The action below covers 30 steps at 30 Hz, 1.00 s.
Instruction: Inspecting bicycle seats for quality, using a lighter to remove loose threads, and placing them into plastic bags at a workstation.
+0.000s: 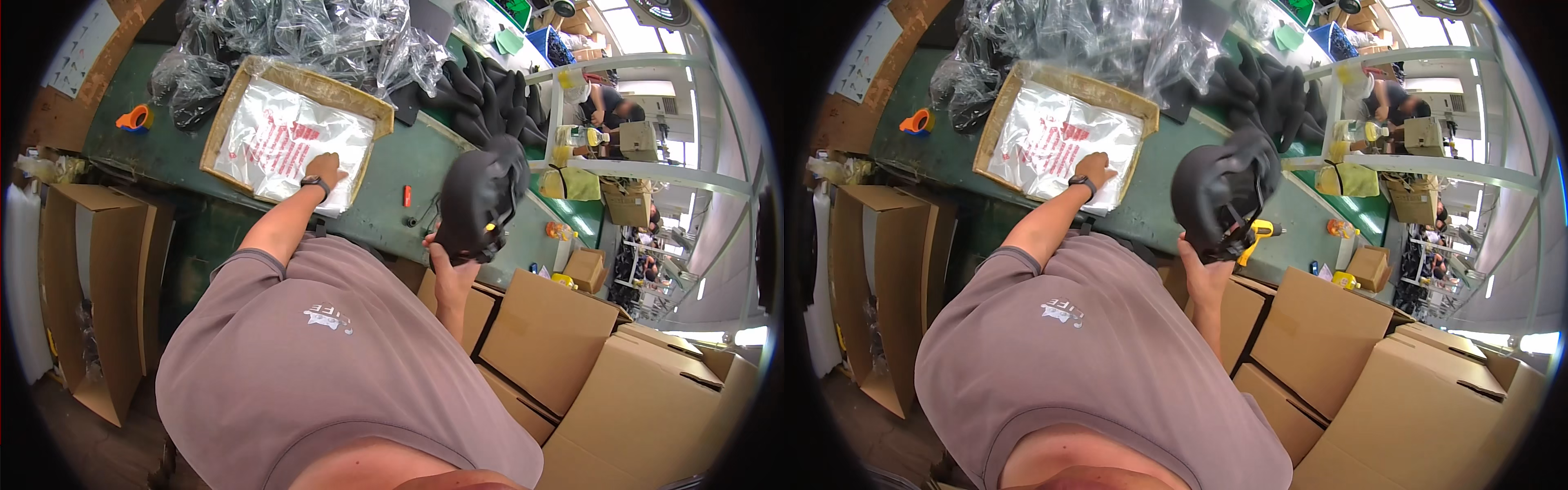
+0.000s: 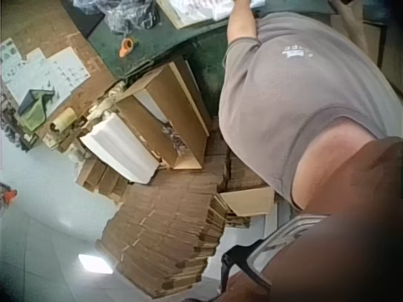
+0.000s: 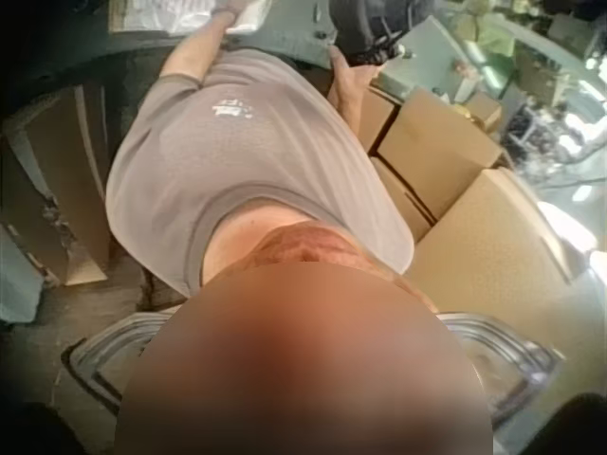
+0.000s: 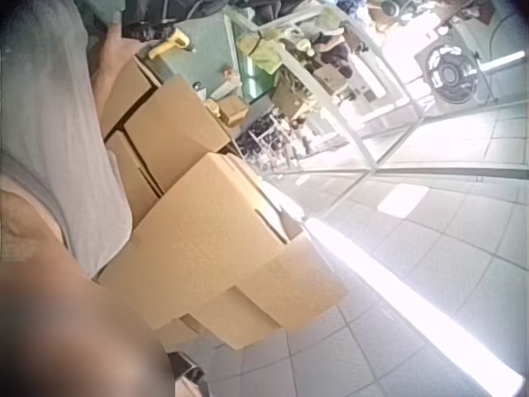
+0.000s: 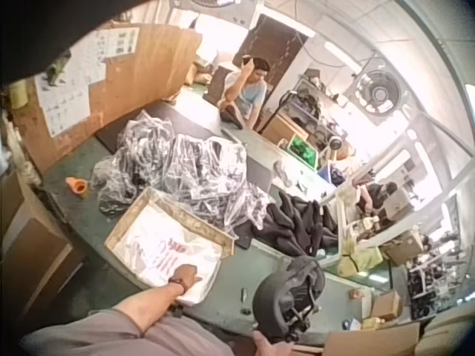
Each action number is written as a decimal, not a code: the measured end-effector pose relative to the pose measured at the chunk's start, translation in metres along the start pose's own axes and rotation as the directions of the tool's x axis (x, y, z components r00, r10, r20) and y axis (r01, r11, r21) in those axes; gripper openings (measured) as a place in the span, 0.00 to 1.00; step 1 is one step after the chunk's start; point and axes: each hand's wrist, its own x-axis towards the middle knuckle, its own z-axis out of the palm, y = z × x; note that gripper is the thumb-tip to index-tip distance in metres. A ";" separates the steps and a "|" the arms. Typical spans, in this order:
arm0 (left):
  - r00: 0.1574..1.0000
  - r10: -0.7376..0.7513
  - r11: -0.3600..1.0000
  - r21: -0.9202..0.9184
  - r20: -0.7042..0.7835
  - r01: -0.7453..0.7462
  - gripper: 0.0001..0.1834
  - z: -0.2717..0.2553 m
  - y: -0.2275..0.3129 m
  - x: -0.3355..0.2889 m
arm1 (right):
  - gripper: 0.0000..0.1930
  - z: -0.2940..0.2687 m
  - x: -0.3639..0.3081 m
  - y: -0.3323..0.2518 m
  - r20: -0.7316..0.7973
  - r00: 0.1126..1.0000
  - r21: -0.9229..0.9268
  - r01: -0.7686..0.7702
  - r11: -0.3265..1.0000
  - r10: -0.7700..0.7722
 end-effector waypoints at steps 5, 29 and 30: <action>0.971 0.035 0.987 -0.142 -0.238 -0.070 0.14 0.022 -0.015 -0.002 | 0.23 -0.028 -0.006 0.044 0.093 0.834 -0.151 -0.529 0.835 0.544; 0.893 -0.449 -0.623 -0.731 0.044 -0.277 0.10 -0.236 -0.064 -0.173 | 0.24 0.133 0.132 0.109 0.794 0.605 0.504 -0.708 0.495 0.056; 0.927 -0.375 -0.567 -0.796 0.020 -0.212 0.12 -0.244 -0.060 -0.174 | 0.25 0.122 0.135 0.099 0.815 0.564 0.407 -0.723 0.559 0.136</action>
